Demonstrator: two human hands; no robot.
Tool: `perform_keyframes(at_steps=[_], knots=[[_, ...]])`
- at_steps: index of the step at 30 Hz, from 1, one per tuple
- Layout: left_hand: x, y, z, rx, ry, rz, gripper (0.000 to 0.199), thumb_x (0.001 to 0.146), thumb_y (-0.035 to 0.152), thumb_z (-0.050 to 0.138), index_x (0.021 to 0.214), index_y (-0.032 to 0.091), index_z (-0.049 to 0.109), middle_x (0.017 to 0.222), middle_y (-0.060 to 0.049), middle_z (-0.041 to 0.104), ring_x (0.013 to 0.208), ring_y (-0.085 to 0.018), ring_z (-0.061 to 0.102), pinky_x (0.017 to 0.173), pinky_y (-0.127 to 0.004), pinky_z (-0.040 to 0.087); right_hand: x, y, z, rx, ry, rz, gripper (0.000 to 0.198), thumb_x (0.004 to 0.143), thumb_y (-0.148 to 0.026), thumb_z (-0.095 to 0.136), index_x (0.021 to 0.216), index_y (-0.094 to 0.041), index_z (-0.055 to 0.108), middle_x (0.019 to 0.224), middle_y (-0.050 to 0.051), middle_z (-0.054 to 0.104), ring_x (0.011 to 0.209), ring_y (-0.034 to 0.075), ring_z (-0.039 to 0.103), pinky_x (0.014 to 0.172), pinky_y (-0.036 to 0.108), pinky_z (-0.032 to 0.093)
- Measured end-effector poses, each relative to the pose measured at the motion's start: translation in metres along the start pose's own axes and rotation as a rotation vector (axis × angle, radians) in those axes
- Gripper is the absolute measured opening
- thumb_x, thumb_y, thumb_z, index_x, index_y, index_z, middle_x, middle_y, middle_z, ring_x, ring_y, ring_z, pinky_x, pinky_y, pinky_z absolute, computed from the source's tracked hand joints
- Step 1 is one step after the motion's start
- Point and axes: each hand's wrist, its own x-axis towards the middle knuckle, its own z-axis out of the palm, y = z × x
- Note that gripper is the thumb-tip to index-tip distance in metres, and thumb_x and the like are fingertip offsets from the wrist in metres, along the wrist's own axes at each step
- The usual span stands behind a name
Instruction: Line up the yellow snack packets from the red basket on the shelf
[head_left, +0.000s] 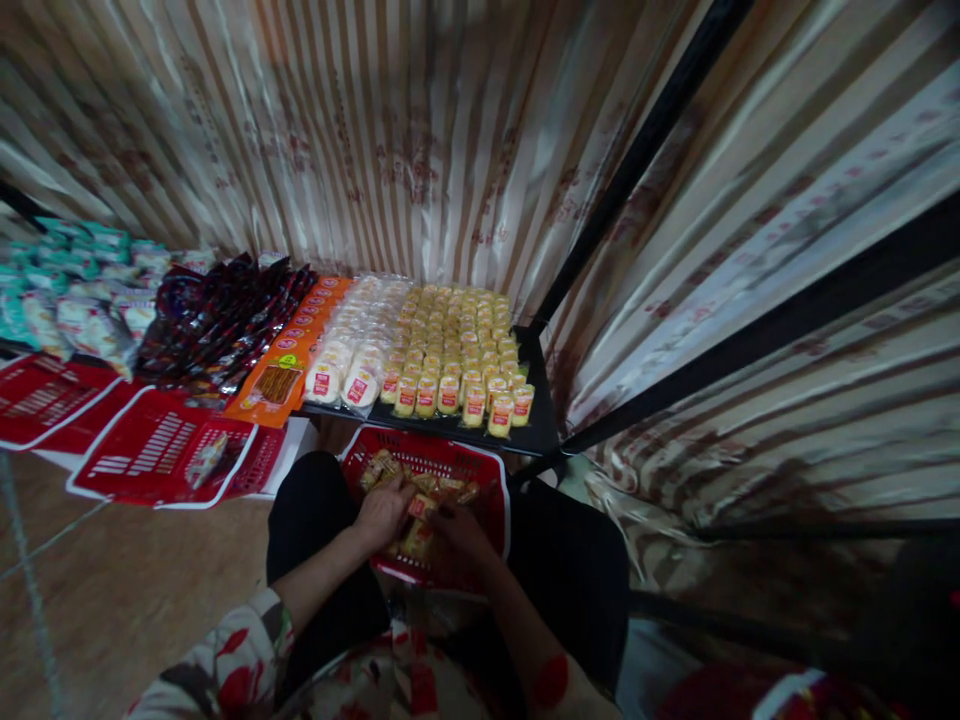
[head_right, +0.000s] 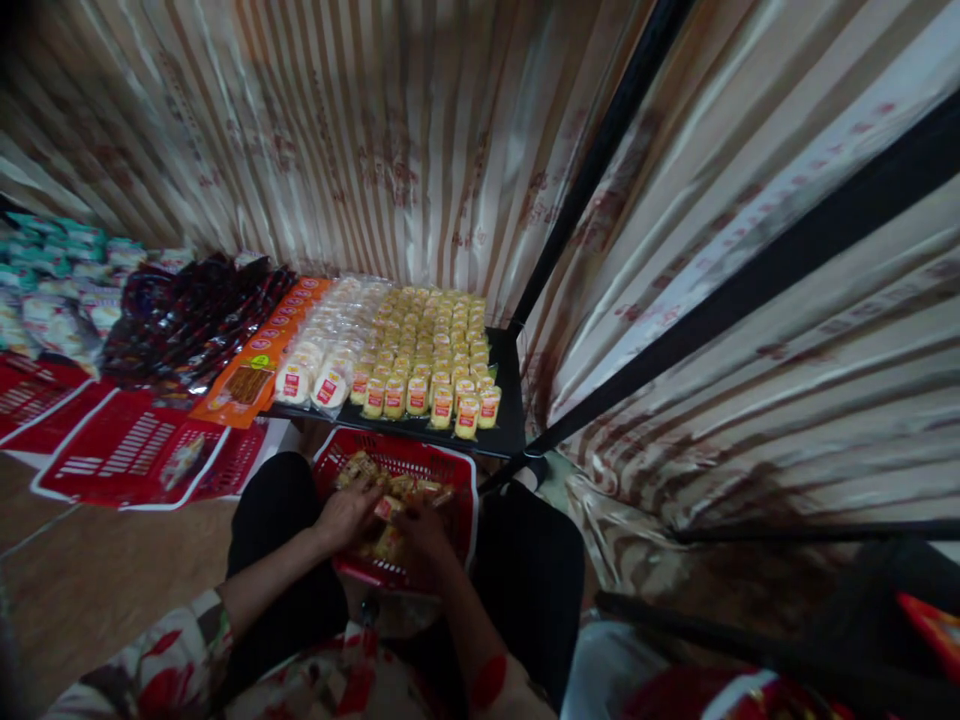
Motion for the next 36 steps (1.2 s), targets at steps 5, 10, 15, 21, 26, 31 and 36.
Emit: perform_keyframes(at_steps=[5, 10, 15, 21, 26, 31, 36], knots=[[0.013, 0.016, -0.024, -0.363, 0.339, 0.041, 0.040, 0.079, 0.020, 0.053, 0.119, 0.017, 0.051, 0.121, -0.010, 0.050, 0.113, -0.019, 0.050, 0.098, -0.034, 0.042, -0.020, -0.032, -0.016, 0.399, 0.071, 0.010, 0.032, 0.059, -0.045, 0.066, 0.077, -0.019, 0.059, 0.071, 0.001, 0.065, 0.066, 0.018, 0.061, 0.063, 0.030, 0.047], [0.027, 0.042, -0.039, -0.514, 0.533, -0.123, 0.041, 0.079, 0.026, 0.055, 0.118, 0.014, 0.050, 0.113, -0.010, 0.056, 0.105, -0.019, 0.055, 0.095, -0.037, 0.044, -0.028, -0.062, -0.020, 0.560, 0.164, -0.031, 0.043, 0.055, -0.048, 0.070, 0.086, -0.020, 0.059, 0.074, 0.001, 0.066, 0.066, 0.016, 0.061, 0.060, 0.027, 0.047], [0.042, 0.059, -0.053, -0.593, 0.590, -0.172, 0.029, 0.079, 0.021, 0.054, 0.107, 0.013, 0.057, 0.103, -0.009, 0.061, 0.098, -0.019, 0.058, 0.089, -0.035, 0.047, -0.019, -0.075, -0.019, 0.592, 0.226, -0.086, 0.044, 0.055, -0.048, 0.072, 0.084, -0.018, 0.060, 0.069, 0.001, 0.063, 0.064, 0.015, 0.060, 0.057, 0.024, 0.046], [0.056, 0.065, -0.078, -0.444, 0.711, 0.010, 0.028, 0.081, 0.016, 0.050, 0.109, 0.016, 0.057, 0.104, -0.007, 0.057, 0.099, -0.018, 0.056, 0.090, -0.034, 0.047, -0.012, -0.075, -0.031, 0.333, 0.422, -0.272, 0.044, 0.070, -0.044, 0.061, 0.104, -0.016, 0.059, 0.090, 0.007, 0.065, 0.076, 0.016, 0.062, 0.070, 0.030, 0.050], [0.069, 0.069, -0.092, -0.306, 0.720, 0.042, 0.030, 0.083, 0.016, 0.048, 0.111, 0.017, 0.056, 0.105, -0.007, 0.053, 0.100, -0.018, 0.054, 0.091, -0.033, 0.046, -0.012, -0.086, -0.041, 0.137, 0.495, -0.399, 0.036, 0.079, -0.038, 0.052, 0.106, -0.015, 0.061, 0.093, 0.008, 0.065, 0.080, 0.016, 0.061, 0.077, 0.032, 0.051], [0.086, 0.073, -0.087, -0.234, 0.702, 0.084, 0.029, 0.084, 0.014, 0.045, 0.112, 0.016, 0.055, 0.104, -0.007, 0.054, 0.099, -0.017, 0.053, 0.091, -0.033, 0.046, -0.003, -0.104, -0.040, 0.066, 0.457, -0.490, 0.037, 0.082, -0.028, 0.046, 0.116, -0.018, 0.058, 0.108, 0.010, 0.063, 0.092, 0.018, 0.062, 0.085, 0.035, 0.050], [0.097, 0.069, -0.076, -0.148, 0.724, 0.156, 0.031, 0.085, 0.015, 0.045, 0.115, 0.015, 0.053, 0.111, -0.010, 0.053, 0.106, -0.019, 0.050, 0.094, -0.035, 0.046, 0.011, -0.110, -0.033, -0.029, 0.426, -0.573, 0.041, 0.083, -0.020, 0.041, 0.120, -0.018, 0.056, 0.120, 0.012, 0.057, 0.102, 0.019, 0.059, 0.092, 0.036, 0.047]])
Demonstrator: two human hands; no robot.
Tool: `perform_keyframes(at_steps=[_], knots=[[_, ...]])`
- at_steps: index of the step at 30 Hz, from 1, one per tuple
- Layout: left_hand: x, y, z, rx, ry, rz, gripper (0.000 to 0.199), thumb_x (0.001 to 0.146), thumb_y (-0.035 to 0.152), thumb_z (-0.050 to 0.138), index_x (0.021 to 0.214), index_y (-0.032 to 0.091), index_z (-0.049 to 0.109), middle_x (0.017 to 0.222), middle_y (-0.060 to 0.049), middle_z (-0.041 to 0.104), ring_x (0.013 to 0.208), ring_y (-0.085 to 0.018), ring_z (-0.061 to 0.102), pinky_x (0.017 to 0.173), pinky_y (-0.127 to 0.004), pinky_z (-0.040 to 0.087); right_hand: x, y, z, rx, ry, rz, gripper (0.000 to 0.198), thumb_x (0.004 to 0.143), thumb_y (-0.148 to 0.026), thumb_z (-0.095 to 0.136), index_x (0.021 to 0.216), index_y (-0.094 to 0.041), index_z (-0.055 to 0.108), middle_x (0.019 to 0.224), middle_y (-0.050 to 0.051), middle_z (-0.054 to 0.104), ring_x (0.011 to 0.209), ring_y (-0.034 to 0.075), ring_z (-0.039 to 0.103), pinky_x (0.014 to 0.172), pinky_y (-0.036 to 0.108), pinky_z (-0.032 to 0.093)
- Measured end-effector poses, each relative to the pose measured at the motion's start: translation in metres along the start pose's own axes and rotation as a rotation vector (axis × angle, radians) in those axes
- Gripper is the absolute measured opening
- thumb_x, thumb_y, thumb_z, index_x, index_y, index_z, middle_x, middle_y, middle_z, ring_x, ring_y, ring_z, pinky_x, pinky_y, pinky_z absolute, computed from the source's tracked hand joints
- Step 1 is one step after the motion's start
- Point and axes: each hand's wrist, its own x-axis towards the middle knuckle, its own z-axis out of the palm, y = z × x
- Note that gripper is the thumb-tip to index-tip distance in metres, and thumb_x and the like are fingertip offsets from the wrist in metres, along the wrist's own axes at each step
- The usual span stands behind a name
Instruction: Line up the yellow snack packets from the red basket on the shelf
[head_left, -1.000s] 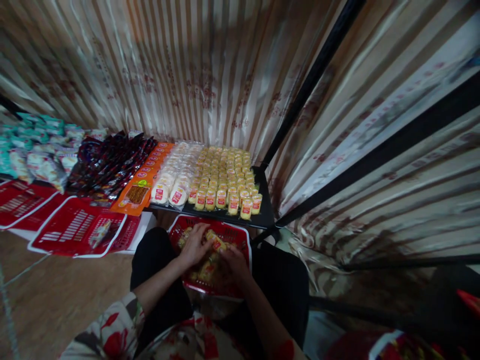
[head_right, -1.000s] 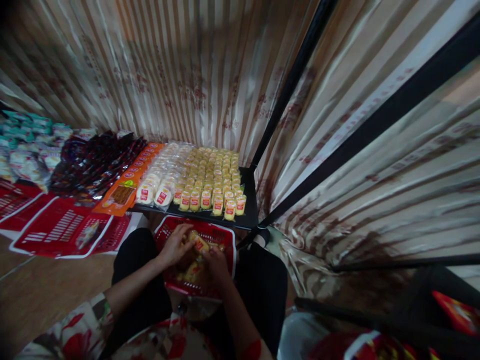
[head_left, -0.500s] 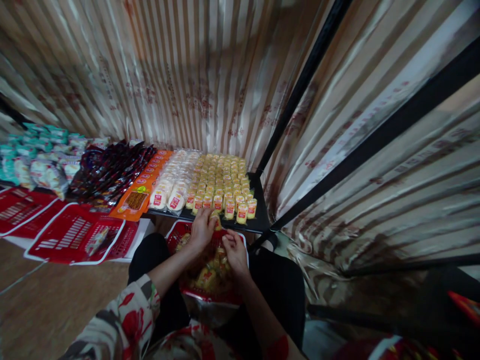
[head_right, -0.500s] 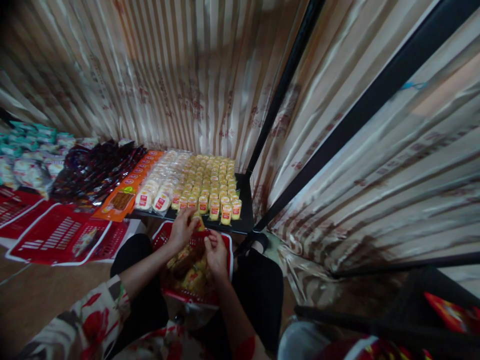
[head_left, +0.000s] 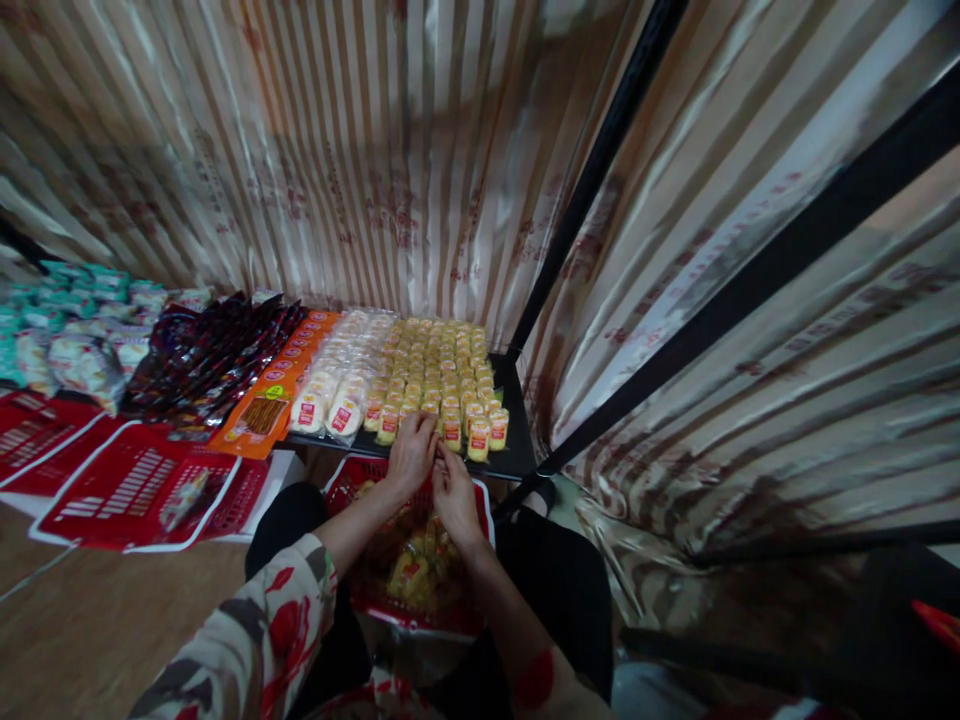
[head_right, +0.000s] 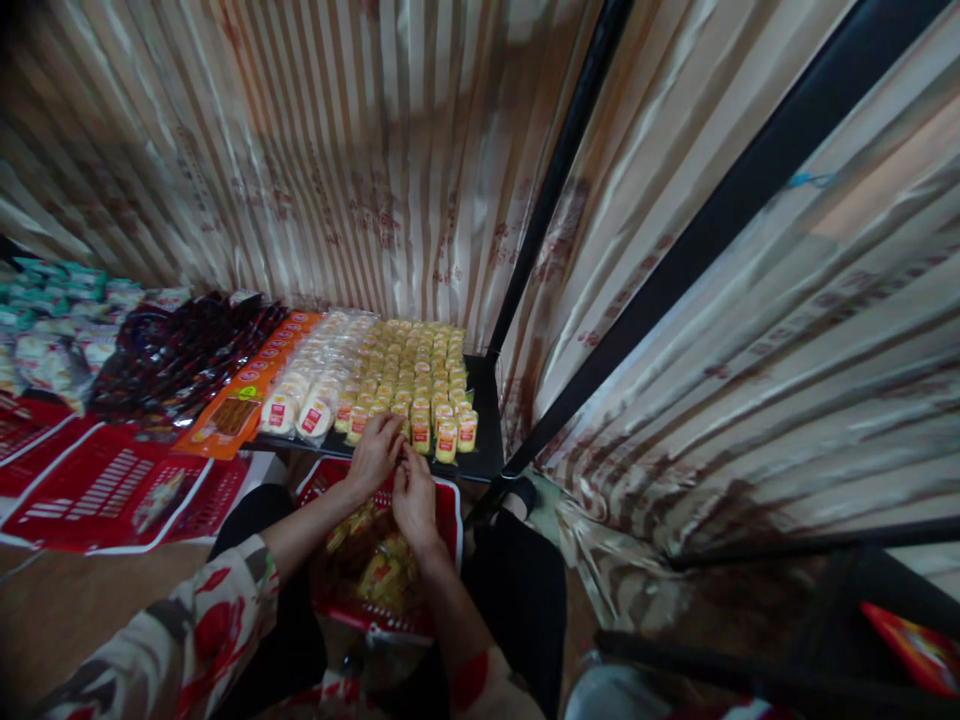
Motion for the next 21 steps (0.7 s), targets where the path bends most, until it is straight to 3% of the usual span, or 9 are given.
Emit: perform_keyframes(at_steps=[6, 10, 15, 18, 21], knots=[[-0.011, -0.008, 0.002, 0.066, 0.056, 0.028, 0.037, 0.086, 0.015, 0.043, 0.123, 0.018, 0.047, 0.122, -0.011, 0.046, 0.115, -0.021, 0.045, 0.097, -0.038, 0.045, 0.006, 0.008, 0.008, -0.037, 0.005, -0.047, 0.044, 0.079, -0.013, 0.039, 0.118, -0.017, 0.058, 0.120, 0.011, 0.058, 0.110, 0.020, 0.056, 0.099, 0.038, 0.043], [-0.027, -0.013, 0.004, 0.039, -0.031, 0.030, 0.034, 0.087, 0.013, 0.040, 0.119, 0.019, 0.050, 0.114, -0.009, 0.051, 0.106, -0.018, 0.050, 0.088, -0.032, 0.050, 0.011, 0.008, 0.007, -0.055, 0.012, -0.049, 0.041, 0.081, -0.014, 0.038, 0.115, -0.016, 0.060, 0.115, 0.012, 0.060, 0.107, 0.020, 0.057, 0.098, 0.038, 0.044], [-0.039, -0.020, 0.016, -0.009, -0.133, -0.036, 0.043, 0.084, 0.009, 0.038, 0.126, 0.016, 0.043, 0.120, -0.012, 0.048, 0.103, -0.017, 0.054, 0.083, -0.031, 0.052, 0.013, 0.002, 0.002, -0.067, -0.022, -0.077, 0.043, 0.081, -0.012, 0.035, 0.116, -0.018, 0.059, 0.112, 0.011, 0.060, 0.101, 0.018, 0.059, 0.095, 0.036, 0.046], [-0.040, -0.023, 0.023, 0.000, -0.128, -0.050, 0.045, 0.084, 0.009, 0.037, 0.128, 0.016, 0.041, 0.120, -0.013, 0.048, 0.102, -0.018, 0.055, 0.083, -0.032, 0.052, 0.007, 0.000, -0.002, -0.139, 0.058, -0.075, 0.042, 0.082, -0.014, 0.035, 0.116, -0.017, 0.058, 0.113, 0.012, 0.058, 0.097, 0.018, 0.059, 0.092, 0.036, 0.048], [-0.039, -0.023, 0.026, 0.018, -0.107, -0.024, 0.045, 0.085, 0.010, 0.035, 0.129, 0.017, 0.039, 0.117, -0.012, 0.048, 0.100, -0.017, 0.055, 0.082, -0.031, 0.052, 0.002, 0.005, -0.005, -0.258, 0.150, -0.102, 0.044, 0.081, -0.013, 0.035, 0.120, -0.016, 0.056, 0.120, 0.014, 0.053, 0.109, 0.021, 0.054, 0.097, 0.039, 0.045]])
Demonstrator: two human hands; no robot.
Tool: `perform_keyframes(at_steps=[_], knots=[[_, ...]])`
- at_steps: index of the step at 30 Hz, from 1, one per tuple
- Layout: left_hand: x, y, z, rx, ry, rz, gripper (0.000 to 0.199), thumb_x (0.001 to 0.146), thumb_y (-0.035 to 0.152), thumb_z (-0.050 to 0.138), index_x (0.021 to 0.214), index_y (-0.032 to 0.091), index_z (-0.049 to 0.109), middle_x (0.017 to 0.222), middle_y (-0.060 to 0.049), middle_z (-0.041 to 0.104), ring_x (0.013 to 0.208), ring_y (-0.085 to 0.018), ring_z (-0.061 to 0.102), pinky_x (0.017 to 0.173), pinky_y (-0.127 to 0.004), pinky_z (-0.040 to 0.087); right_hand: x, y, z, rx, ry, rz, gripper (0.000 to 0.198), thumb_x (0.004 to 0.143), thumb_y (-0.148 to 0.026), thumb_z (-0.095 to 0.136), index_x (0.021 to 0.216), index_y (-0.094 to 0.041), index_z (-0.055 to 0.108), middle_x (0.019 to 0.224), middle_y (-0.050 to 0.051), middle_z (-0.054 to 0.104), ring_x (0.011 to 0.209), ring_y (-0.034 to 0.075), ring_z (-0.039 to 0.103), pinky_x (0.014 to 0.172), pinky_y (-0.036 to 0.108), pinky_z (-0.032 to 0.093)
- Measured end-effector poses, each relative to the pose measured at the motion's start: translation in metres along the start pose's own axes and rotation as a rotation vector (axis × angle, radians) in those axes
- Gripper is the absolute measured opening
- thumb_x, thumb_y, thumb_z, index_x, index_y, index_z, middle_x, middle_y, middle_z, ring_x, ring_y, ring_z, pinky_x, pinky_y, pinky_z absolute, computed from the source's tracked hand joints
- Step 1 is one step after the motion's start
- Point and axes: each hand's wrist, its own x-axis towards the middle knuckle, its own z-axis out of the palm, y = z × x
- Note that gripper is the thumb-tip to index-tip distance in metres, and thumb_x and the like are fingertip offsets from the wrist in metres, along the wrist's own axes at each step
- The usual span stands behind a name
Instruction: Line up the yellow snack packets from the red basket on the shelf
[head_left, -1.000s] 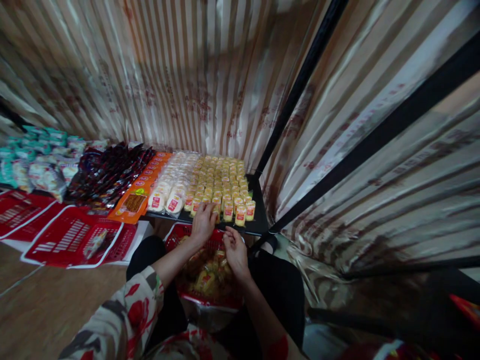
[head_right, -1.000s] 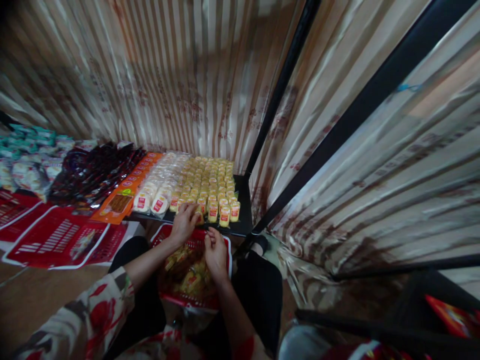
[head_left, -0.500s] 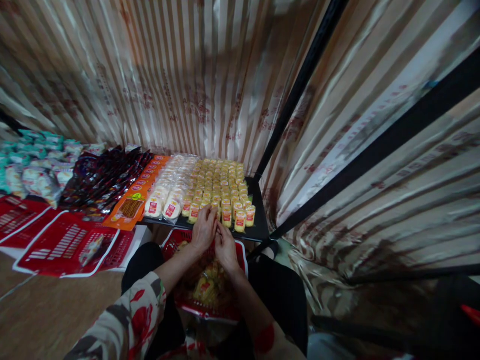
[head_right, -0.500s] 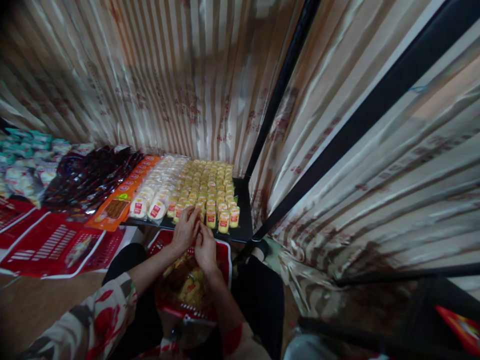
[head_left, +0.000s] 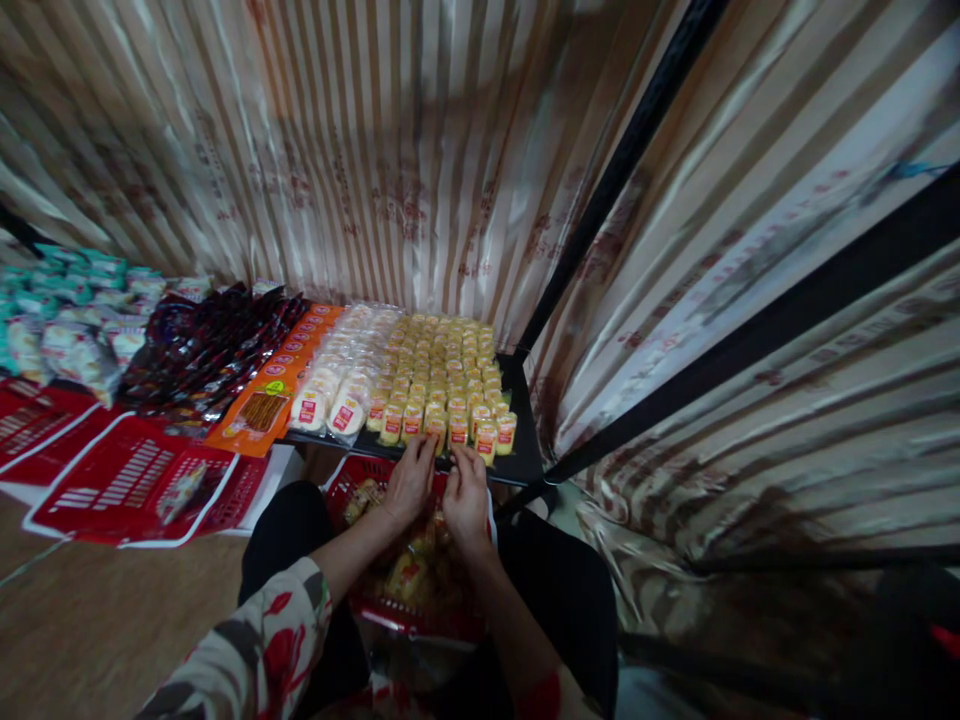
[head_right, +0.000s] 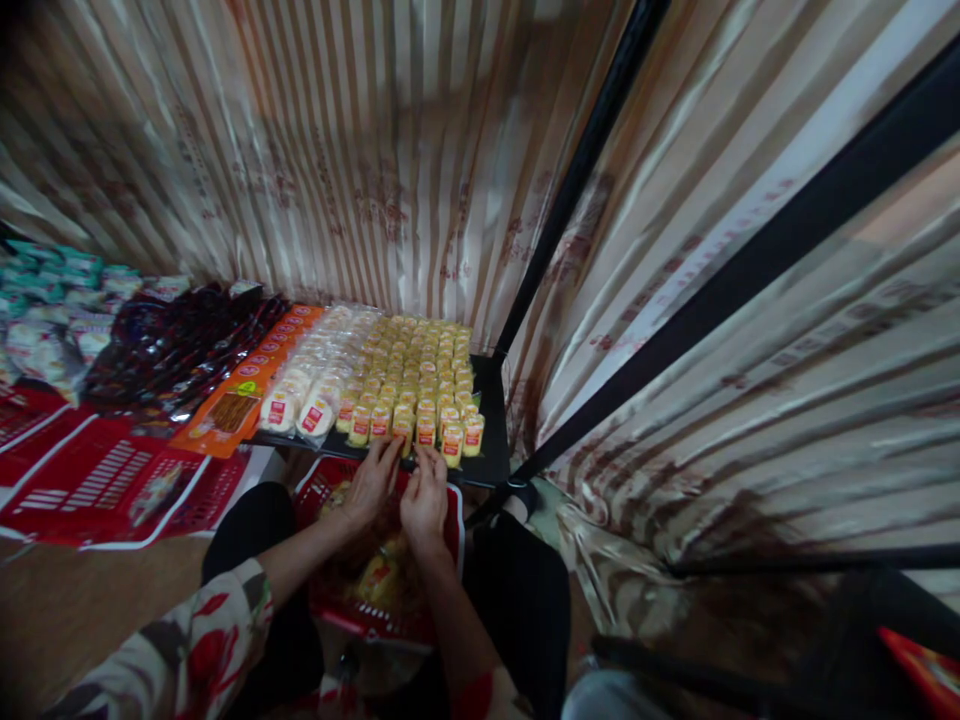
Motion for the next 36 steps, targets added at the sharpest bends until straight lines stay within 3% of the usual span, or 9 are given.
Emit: perform_keyframes(at_steps=[7, 16, 25, 36], knots=[[0.001, 0.007, -0.002, -0.001, -0.003, 0.011, 0.044, 0.085, 0.010, 0.036, 0.129, 0.015, 0.039, 0.116, -0.014, 0.047, 0.098, -0.018, 0.056, 0.080, -0.032, 0.053, 0.007, 0.013, 0.008, -0.090, -0.101, -0.112, 0.057, 0.075, -0.005, 0.034, 0.130, -0.014, 0.048, 0.131, 0.013, 0.048, 0.126, 0.021, 0.040, 0.108, 0.040, 0.034], [0.003, 0.011, -0.007, 0.018, -0.053, -0.024, 0.042, 0.087, 0.015, 0.035, 0.129, 0.016, 0.041, 0.116, -0.013, 0.049, 0.098, -0.018, 0.057, 0.079, -0.030, 0.054, 0.008, 0.009, 0.007, -0.143, -0.063, -0.094, 0.055, 0.074, -0.005, 0.036, 0.126, -0.014, 0.053, 0.133, 0.013, 0.048, 0.126, 0.023, 0.039, 0.107, 0.045, 0.033], [0.004, 0.009, -0.005, 0.029, 0.006, 0.013, 0.045, 0.084, 0.010, 0.038, 0.129, 0.017, 0.041, 0.120, -0.012, 0.045, 0.109, -0.018, 0.052, 0.088, -0.030, 0.051, 0.015, 0.009, 0.007, -0.098, -0.080, -0.139, 0.055, 0.075, -0.006, 0.034, 0.127, -0.011, 0.051, 0.132, 0.014, 0.049, 0.126, 0.021, 0.040, 0.108, 0.044, 0.033], [-0.011, 0.007, -0.008, 0.016, -0.027, -0.051, 0.043, 0.085, 0.011, 0.036, 0.127, 0.020, 0.044, 0.120, -0.010, 0.044, 0.102, -0.017, 0.054, 0.083, -0.029, 0.052, -0.020, 0.013, -0.001, -0.140, -0.078, -0.167, 0.045, 0.081, -0.011, 0.033, 0.118, -0.014, 0.058, 0.128, 0.013, 0.052, 0.121, 0.021, 0.046, 0.102, 0.042, 0.039]])
